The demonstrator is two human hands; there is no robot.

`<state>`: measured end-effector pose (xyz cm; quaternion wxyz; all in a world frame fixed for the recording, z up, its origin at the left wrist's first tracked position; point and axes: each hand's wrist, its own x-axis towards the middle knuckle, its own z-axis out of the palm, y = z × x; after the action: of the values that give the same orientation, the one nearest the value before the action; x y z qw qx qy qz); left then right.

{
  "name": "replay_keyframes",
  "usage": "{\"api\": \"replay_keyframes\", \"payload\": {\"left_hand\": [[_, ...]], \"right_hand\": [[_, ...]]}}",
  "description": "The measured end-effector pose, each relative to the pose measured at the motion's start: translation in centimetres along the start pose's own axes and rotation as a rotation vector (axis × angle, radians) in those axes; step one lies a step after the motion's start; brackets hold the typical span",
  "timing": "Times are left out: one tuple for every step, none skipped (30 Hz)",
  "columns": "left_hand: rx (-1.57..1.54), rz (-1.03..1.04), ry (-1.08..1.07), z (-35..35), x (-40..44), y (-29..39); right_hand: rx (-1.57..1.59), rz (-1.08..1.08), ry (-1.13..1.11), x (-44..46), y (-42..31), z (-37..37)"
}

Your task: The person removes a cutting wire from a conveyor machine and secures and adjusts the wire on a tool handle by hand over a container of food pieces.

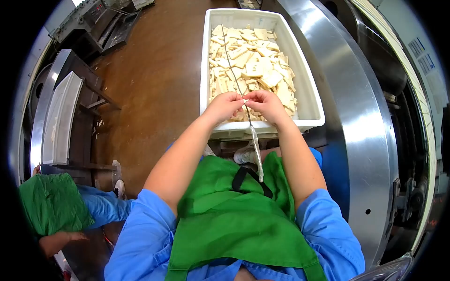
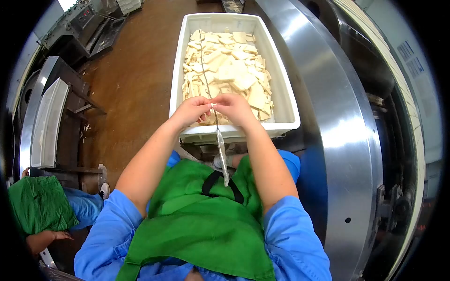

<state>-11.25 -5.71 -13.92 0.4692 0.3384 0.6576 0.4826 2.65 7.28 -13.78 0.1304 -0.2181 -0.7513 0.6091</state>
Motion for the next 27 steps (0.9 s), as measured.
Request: {"api": "replay_keyframes", "payload": {"left_hand": [[0.006,0.003,-0.006,0.0,-0.1,0.1],[0.006,-0.001,-0.003,0.1,-0.1,0.1],[0.018,0.016,0.003,0.1,-0.2,0.1],[0.028,0.034,0.009,0.1,-0.3,0.1],[0.026,0.031,0.011,0.2,-0.3,0.2],[0.042,0.043,0.015,0.2,-0.3,0.2],[0.058,0.052,0.017,0.2,-0.3,0.1],[0.061,0.049,0.018,0.1,-0.1,0.0],[0.059,0.041,0.015,0.2,0.1,-0.3],[0.081,0.054,0.032,0.3,0.0,-0.4],[0.096,0.069,0.029,0.3,0.1,-0.6],[0.130,0.069,0.028,0.3,0.1,-0.7],[0.167,0.074,0.030,0.2,0.0,-0.7],[0.276,0.082,0.018,0.5,0.1,-0.5],[0.398,0.095,0.051,-0.2,0.1,0.3],[0.425,0.164,0.101,-1.1,0.4,-0.7],[0.425,0.196,0.122,-2.6,0.8,-2.5],[0.226,0.101,0.140,-2.3,-1.6,-0.9],[0.532,0.182,0.163,-2.0,-1.6,-0.4],[0.388,0.299,0.161,-1.5,0.3,-2.5],[0.440,0.267,0.189,0.4,1.5,-2.3],[0.435,0.199,0.202,1.3,-1.3,0.4],[0.432,0.225,0.240,1.0,-2.6,1.4],[0.475,0.246,0.253,1.7,-3.2,1.5],[0.514,0.268,0.256,1.7,-3.9,1.8],[0.515,0.275,0.262,1.7,-4.1,1.7],[0.514,0.267,0.263,1.6,-4.5,1.8]], "right_hand": [[0.003,-0.002,-0.002,0.1,-0.1,-0.1],[-0.028,0.011,-0.003,0.1,-0.1,-0.1],[-0.059,0.027,-0.004,0.1,0.1,-0.2],[-0.034,0.013,-0.008,0.0,0.2,-0.2],[-0.033,0.015,-0.012,0.1,0.3,-0.2],[-0.035,0.023,0.003,0.2,0.3,-0.2],[-0.035,0.035,0.018,0.2,0.5,-0.2],[-0.040,0.017,0.017,0.4,0.8,-0.3],[-0.073,0.028,0.015,0.3,0.5,-0.3],[-0.050,0.041,0.012,0.4,0.7,-0.3],[-0.028,0.053,0.008,0.3,1.0,-0.3],[0.004,0.038,0.010,0.2,1.0,-0.3],[-0.020,0.029,0.010,0.0,0.9,-0.4],[-0.066,0.035,0.016,-0.3,0.8,-0.6],[-0.108,0.001,-0.006,0.4,0.1,0.0],[-0.128,-0.026,-0.014,0.8,-0.9,0.9],[-0.180,-0.017,-0.042,2.2,-0.4,2.1],[-0.094,0.084,-0.082,2.4,-0.4,2.6],[-0.028,0.032,-0.065,2.1,0.2,2.5],[0.101,-0.045,-0.107,1.5,-0.7,2.5],[0.010,0.022,-0.049,1.5,1.4,0.3],[-0.088,-0.044,-0.008,0.8,1.9,-0.7],[-0.114,-0.015,-0.040,0.7,1.2,-0.8],[-0.046,0.024,-0.012,-0.4,1.0,-0.8],[0.018,0.070,0.022,-1.0,0.5,-0.4],[0.015,0.061,0.021,-1.1,0.3,-0.2],[0.038,0.056,0.000,-1.2,0.1,0.0]]}}
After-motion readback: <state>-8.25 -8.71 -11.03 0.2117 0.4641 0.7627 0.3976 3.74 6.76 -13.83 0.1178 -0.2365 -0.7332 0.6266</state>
